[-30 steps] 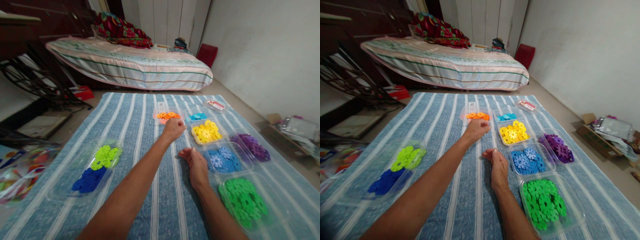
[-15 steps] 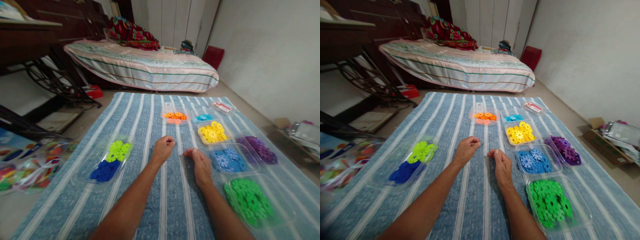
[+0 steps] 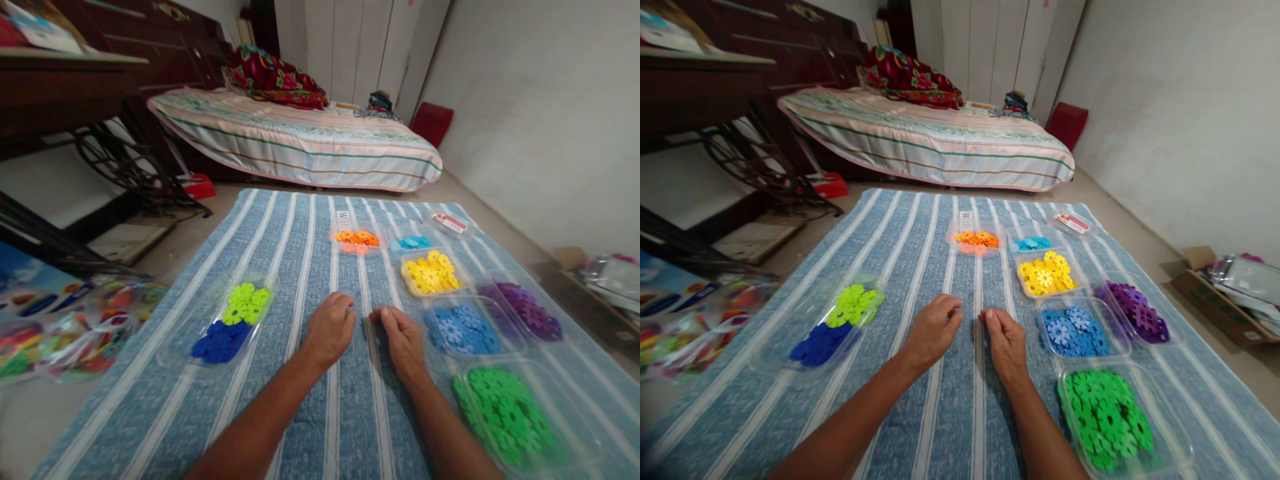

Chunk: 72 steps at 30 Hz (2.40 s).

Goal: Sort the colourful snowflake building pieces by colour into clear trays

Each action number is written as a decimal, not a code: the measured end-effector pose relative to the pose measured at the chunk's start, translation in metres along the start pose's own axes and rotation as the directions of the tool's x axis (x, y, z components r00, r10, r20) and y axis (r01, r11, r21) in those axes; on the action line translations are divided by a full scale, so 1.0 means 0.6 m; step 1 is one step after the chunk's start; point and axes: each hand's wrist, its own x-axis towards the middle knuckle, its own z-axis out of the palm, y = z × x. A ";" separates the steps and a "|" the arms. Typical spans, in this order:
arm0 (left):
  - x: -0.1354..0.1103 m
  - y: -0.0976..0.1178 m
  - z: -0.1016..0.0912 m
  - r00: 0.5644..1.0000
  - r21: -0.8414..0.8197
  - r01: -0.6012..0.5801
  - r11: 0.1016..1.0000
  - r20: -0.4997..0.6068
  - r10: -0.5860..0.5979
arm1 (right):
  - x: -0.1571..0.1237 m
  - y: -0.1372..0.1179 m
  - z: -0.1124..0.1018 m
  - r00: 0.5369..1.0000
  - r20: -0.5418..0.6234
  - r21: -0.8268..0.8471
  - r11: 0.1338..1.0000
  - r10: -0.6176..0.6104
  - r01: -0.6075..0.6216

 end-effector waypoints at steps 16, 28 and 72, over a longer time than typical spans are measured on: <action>-0.081 -0.040 -0.160 0.889 0.631 0.310 0.712 0.073 -0.452 | -0.001 0.000 0.005 1.000 0.020 -0.048 0.999 -0.016 0.017; 0.044 0.047 -0.025 0.922 0.393 -0.271 0.879 0.367 0.121 | -0.005 0.010 -0.001 0.999 -0.010 0.081 0.996 0.038 -0.037; 0.235 -0.066 0.038 0.897 -0.561 0.214 0.800 -0.211 -0.388 | -0.008 0.007 0.022 0.996 0.050 -0.077 0.994 -0.073 0.077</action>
